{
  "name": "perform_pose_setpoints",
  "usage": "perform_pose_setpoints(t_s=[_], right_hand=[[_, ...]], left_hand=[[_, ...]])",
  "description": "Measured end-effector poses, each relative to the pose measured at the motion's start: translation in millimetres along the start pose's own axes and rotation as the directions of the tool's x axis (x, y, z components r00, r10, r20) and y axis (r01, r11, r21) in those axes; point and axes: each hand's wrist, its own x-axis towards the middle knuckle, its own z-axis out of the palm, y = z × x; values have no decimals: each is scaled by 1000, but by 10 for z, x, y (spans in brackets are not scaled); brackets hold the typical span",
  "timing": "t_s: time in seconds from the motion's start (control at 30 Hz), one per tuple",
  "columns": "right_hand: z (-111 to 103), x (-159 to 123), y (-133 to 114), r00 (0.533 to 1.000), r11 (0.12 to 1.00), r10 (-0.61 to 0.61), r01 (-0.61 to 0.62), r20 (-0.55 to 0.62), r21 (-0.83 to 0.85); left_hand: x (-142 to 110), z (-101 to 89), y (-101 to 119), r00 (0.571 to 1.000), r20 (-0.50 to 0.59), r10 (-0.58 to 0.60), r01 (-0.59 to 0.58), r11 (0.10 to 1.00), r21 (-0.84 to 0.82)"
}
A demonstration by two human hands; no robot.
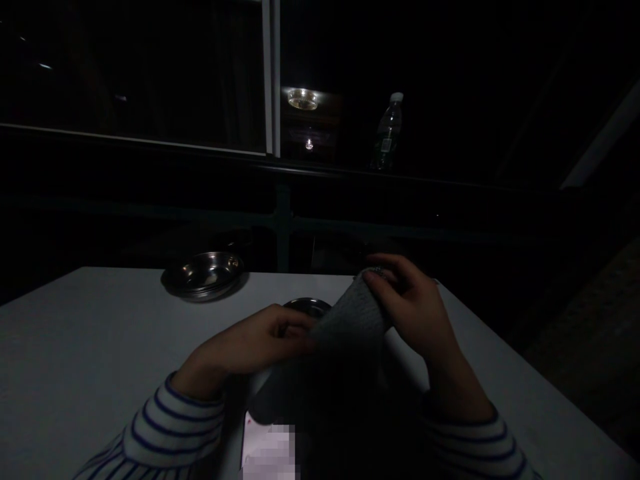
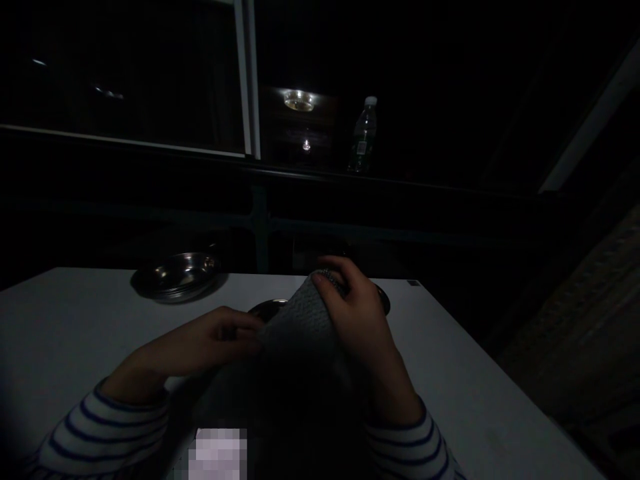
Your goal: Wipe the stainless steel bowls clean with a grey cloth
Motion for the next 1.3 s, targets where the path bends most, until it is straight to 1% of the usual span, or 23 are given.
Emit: perform_pose_setpoints(t_s=[0.03,0.1,0.17,0.2,0.27,0.33,0.4,0.47,0.5,0.53,0.63,0.7,0.73,0.77,0.87,0.9,0.93,1.0,1.07,1.13,1.2,1.23,1.3], right_hand=[[-2,-13,-16,1000,999,-28,28,-6,-23],[-13,-44,-61,995,992,-101,101,3,-71],[-30,-78,-116,981,978,-182,188,72,-94],[-40,-95,-144,966,969,-218,231,140,-86],[-62,-130,-197,903,954,-277,300,328,-20],[-83,-164,-234,801,943,-312,327,511,62],[-100,-191,-245,708,945,-306,304,637,117],[-104,-199,-229,666,953,-287,273,689,133],[-99,-193,-213,669,953,-287,271,686,134],[-88,-180,-193,688,953,-285,280,667,117],[-31,-123,-124,818,952,-239,304,523,-41],[12,-93,-83,873,955,-184,268,451,-129],[31,-85,-67,875,960,-155,243,459,-141],[47,-81,-54,857,967,-126,219,499,-132],[85,-78,-41,763,984,-59,153,644,-90],[97,-76,-43,756,987,-49,138,653,-85],[108,-73,-47,769,988,-42,126,638,-87],[123,-62,-55,835,990,-20,93,550,-105],[125,-51,-60,889,992,20,41,457,-123],[114,-43,-55,916,993,52,-6,398,-116],[103,-43,-41,914,997,66,-43,400,-66],[103,-45,-31,900,998,68,-61,430,-30],[119,-50,-7,849,996,49,-81,527,38]], left_hand=[[15,-3,-10,999,-36,-8,9,1000,20],[54,-22,-37,986,-167,-10,23,997,78],[91,-48,-60,948,-318,24,19,991,134],[104,-61,-66,923,-382,46,16,988,157],[118,-82,-69,874,-480,76,11,984,175],[116,-99,-66,842,-533,82,7,987,163],[105,-115,-67,834,-545,84,-18,992,125],[90,-129,-69,856,-509,89,-69,996,58],[81,-134,-68,875,-476,92,-94,995,19],[71,-136,-65,893,-440,94,-114,993,-19],[44,-123,-51,925,-369,90,-136,986,-100],[35,-101,-42,931,-355,80,-138,980,-142],[34,-87,-38,933,-353,70,-135,977,-163],[35,-71,-33,935,-350,60,-130,974,-183],[44,-27,-13,929,-370,21,-117,964,-237],[46,-16,-7,922,-386,6,-112,961,-254],[47,-10,-2,915,-402,-2,-115,957,-266],[46,-12,-3,915,-404,6,-129,953,-276],[44,-33,-17,943,-331,31,-120,960,-253],[43,-58,-35,962,-269,42,-97,976,-195],[44,-74,-44,956,-289,46,-79,991,-105],[45,-75,-45,950,-309,53,-75,995,-60],[44,-70,-37,946,-317,67,-64,998,18]])
